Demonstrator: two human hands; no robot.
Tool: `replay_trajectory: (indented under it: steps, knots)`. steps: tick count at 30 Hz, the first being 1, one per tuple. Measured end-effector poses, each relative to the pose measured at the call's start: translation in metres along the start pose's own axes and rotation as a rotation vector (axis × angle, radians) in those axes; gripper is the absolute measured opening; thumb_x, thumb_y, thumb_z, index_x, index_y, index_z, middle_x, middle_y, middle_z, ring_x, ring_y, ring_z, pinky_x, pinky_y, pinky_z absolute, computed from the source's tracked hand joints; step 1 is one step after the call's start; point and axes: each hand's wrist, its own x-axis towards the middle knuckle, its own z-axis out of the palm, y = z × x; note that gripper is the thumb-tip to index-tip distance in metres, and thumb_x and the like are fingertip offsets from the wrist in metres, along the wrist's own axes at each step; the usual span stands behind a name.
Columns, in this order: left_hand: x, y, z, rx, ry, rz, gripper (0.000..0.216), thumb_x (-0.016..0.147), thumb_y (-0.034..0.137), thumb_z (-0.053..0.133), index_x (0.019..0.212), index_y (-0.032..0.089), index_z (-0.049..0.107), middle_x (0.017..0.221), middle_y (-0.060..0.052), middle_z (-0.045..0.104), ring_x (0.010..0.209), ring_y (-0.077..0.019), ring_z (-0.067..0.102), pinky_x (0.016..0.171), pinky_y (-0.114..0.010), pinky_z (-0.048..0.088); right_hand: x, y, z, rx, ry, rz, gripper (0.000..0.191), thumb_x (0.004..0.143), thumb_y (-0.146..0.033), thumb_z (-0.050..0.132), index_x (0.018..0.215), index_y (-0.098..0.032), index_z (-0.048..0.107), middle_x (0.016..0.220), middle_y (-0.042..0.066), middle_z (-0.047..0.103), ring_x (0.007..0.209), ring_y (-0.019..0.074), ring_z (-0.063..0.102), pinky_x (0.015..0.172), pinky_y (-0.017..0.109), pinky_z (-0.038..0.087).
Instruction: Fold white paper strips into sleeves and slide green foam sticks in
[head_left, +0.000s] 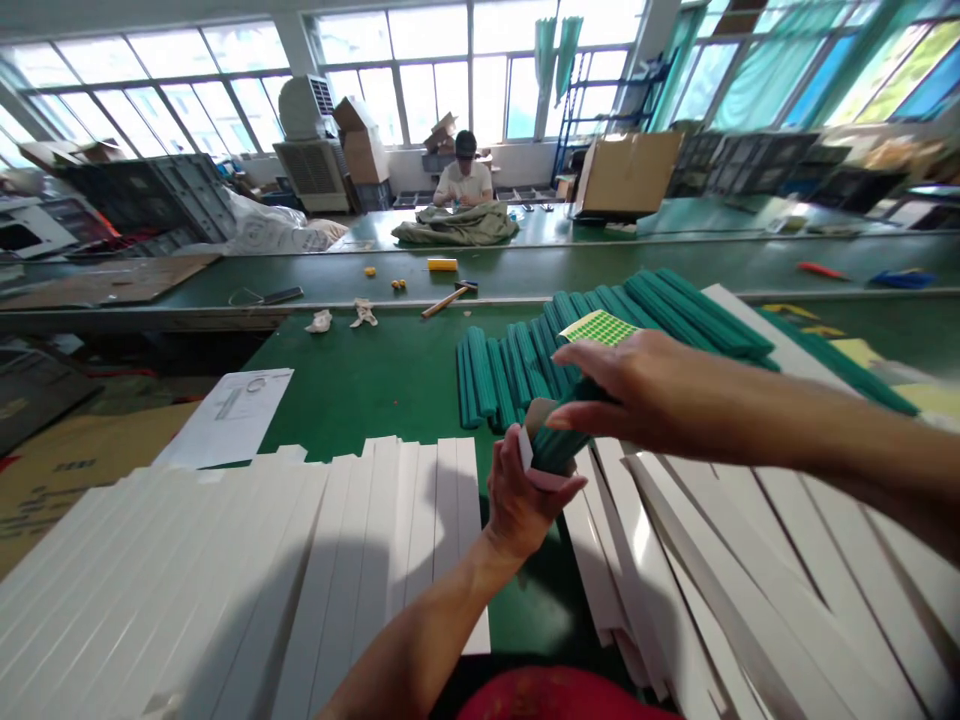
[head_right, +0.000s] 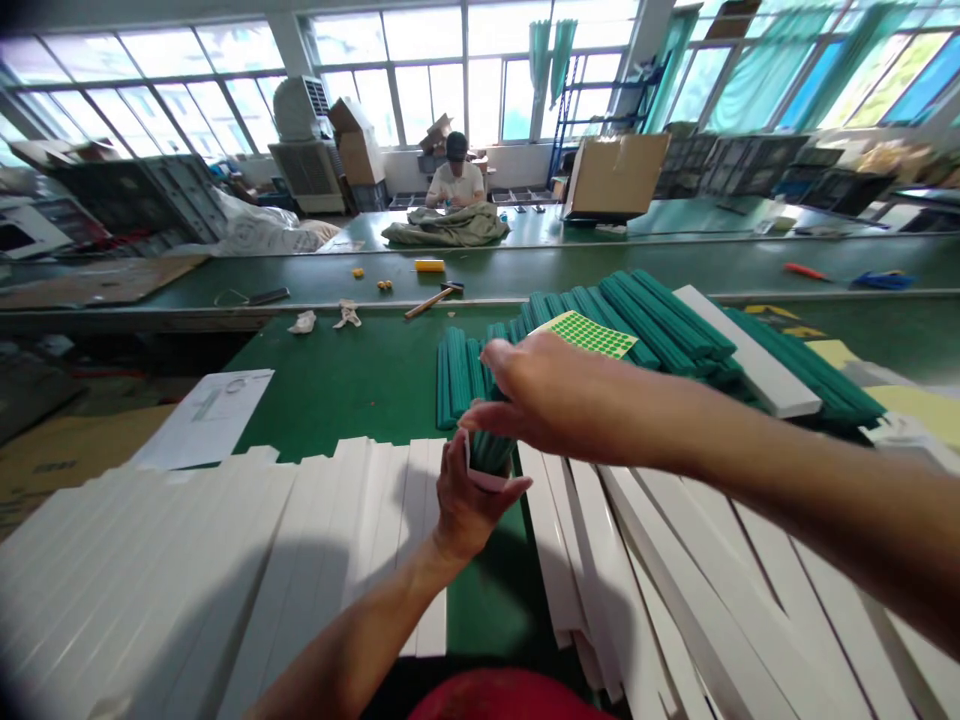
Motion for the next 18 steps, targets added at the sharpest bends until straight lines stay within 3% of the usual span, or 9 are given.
replay_trajectory:
  steps: [3, 4, 6, 9, 11, 15, 18]
  knots:
    - [-0.001, -0.002, -0.001, -0.005, 0.001, 0.046, 0.088, 0.064, 0.064, 0.075, 0.129, 0.015, 0.042, 0.118, -0.019, 0.062, 0.111, -0.0355, 0.062, 0.088, -0.049, 0.056, -0.007, -0.020, 0.014, -0.131, -0.270, -0.112, 0.054, 0.070, -0.052, 0.076, 0.105, -0.014, 0.060, 0.071, 0.006, 0.064, 0.069, 0.0213, 0.064, 0.059, 0.025, 0.043]
    - [-0.002, -0.003, -0.001, -0.007, 0.001, 0.060, 0.087, 0.065, 0.064, 0.073, 0.130, 0.015, 0.042, 0.118, -0.018, 0.062, 0.111, -0.0353, 0.062, 0.089, -0.049, 0.056, -0.011, -0.022, 0.021, -0.171, -0.286, -0.102, 0.057, 0.069, -0.052, 0.076, 0.107, -0.014, 0.058, 0.072, 0.006, 0.064, 0.067, 0.0216, 0.064, 0.058, 0.025, 0.041]
    - [-0.003, -0.004, -0.001, 0.004, 0.023, 0.068, 0.091, 0.067, 0.066, 0.071, 0.134, 0.014, 0.038, 0.119, -0.020, 0.061, 0.111, -0.0353, 0.063, 0.088, -0.048, 0.057, -0.021, -0.019, 0.036, -0.142, -0.174, -0.021, 0.057, 0.075, -0.057, 0.068, 0.108, -0.013, 0.056, 0.072, 0.007, 0.064, 0.064, 0.0208, 0.063, 0.056, 0.025, 0.039]
    - [-0.002, -0.009, 0.001, 0.028, 0.037, 0.033, 0.109, 0.064, 0.070, 0.069, 0.143, 0.008, 0.025, 0.123, -0.026, 0.057, 0.108, -0.0348, 0.064, 0.086, -0.043, 0.057, -0.043, -0.002, 0.064, 0.234, 0.099, 0.182, 0.051, 0.091, -0.060, 0.041, 0.110, -0.014, 0.054, 0.075, 0.006, 0.064, 0.061, 0.0165, 0.059, 0.057, 0.025, 0.041]
    - [0.000, -0.013, 0.001, 0.023, 0.030, 0.029, 0.115, 0.063, 0.073, 0.067, 0.145, 0.006, 0.021, 0.122, -0.026, 0.057, 0.107, -0.0334, 0.064, 0.086, -0.041, 0.057, -0.059, 0.009, 0.087, 0.588, 0.160, 0.325, 0.052, 0.095, -0.058, 0.030, 0.110, -0.015, 0.055, 0.086, 0.008, 0.066, 0.067, 0.0162, 0.061, 0.062, 0.027, 0.047]
    - [0.004, -0.019, -0.002, -0.009, 0.000, 0.128, 0.098, 0.077, 0.074, 0.051, 0.145, 0.007, 0.025, 0.116, -0.022, 0.058, 0.102, -0.0293, 0.062, 0.079, -0.040, 0.057, -0.078, 0.012, 0.133, 1.159, 0.080, 0.406, 0.048, 0.089, -0.057, 0.045, 0.114, -0.019, 0.060, 0.121, 0.010, 0.062, 0.114, 0.0229, 0.057, 0.089, 0.033, 0.049]
    - [0.008, -0.018, -0.010, -0.089, -0.057, 0.174, 0.081, 0.089, 0.068, 0.033, 0.144, 0.009, 0.030, 0.118, -0.021, 0.055, 0.103, -0.0264, 0.059, 0.080, -0.040, 0.055, -0.074, 0.004, 0.152, 1.415, 0.169, 0.430, 0.043, 0.086, -0.053, 0.053, 0.112, -0.022, 0.063, 0.124, 0.007, 0.061, 0.122, 0.0228, 0.052, 0.098, 0.033, 0.045]
